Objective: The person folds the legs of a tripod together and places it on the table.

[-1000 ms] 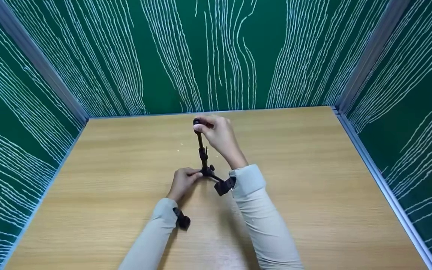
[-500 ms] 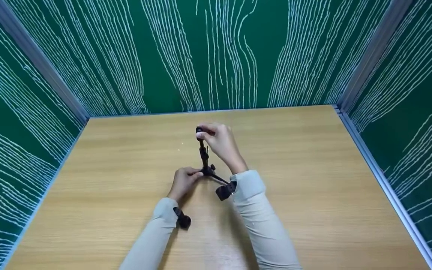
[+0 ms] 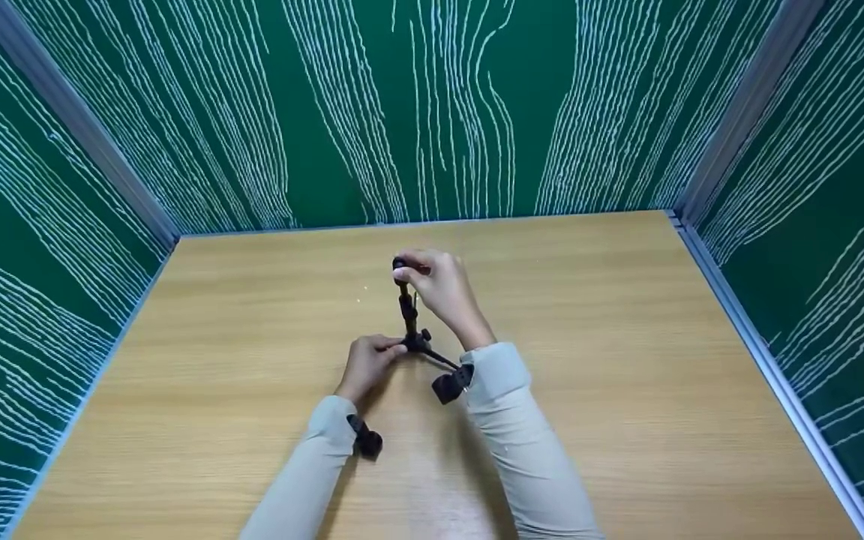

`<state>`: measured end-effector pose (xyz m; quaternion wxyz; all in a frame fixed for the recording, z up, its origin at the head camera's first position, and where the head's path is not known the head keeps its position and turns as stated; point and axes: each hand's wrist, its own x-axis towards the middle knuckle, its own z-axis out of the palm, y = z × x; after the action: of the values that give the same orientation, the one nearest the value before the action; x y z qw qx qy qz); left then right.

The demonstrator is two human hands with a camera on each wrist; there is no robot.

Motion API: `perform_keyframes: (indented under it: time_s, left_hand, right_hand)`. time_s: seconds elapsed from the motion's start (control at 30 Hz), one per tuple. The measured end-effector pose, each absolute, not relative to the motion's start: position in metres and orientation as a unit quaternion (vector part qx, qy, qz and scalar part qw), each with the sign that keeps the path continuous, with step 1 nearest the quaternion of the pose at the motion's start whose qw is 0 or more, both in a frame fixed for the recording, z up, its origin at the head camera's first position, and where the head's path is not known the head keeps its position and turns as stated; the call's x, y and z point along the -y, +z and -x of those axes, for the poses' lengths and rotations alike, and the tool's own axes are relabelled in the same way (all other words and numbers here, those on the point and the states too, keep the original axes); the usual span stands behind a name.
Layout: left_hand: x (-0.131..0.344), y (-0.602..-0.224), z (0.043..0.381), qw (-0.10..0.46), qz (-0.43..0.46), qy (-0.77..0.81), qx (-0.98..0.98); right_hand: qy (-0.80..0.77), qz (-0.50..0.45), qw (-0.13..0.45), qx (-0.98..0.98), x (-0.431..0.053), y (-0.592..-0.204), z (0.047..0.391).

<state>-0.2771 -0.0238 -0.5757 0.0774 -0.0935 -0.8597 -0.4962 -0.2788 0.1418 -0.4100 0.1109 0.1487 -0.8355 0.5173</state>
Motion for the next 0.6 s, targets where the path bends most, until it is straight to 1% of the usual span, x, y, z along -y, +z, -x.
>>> perform_keyframes:
  time_s: [0.6]
  left_hand:
    - [0.0229,-0.5759,0.2777,0.078,0.094,-0.494,0.861]
  right_hand:
    - [0.517,-0.151,0.11,0.835,-0.1406,-0.4178,0.2794]
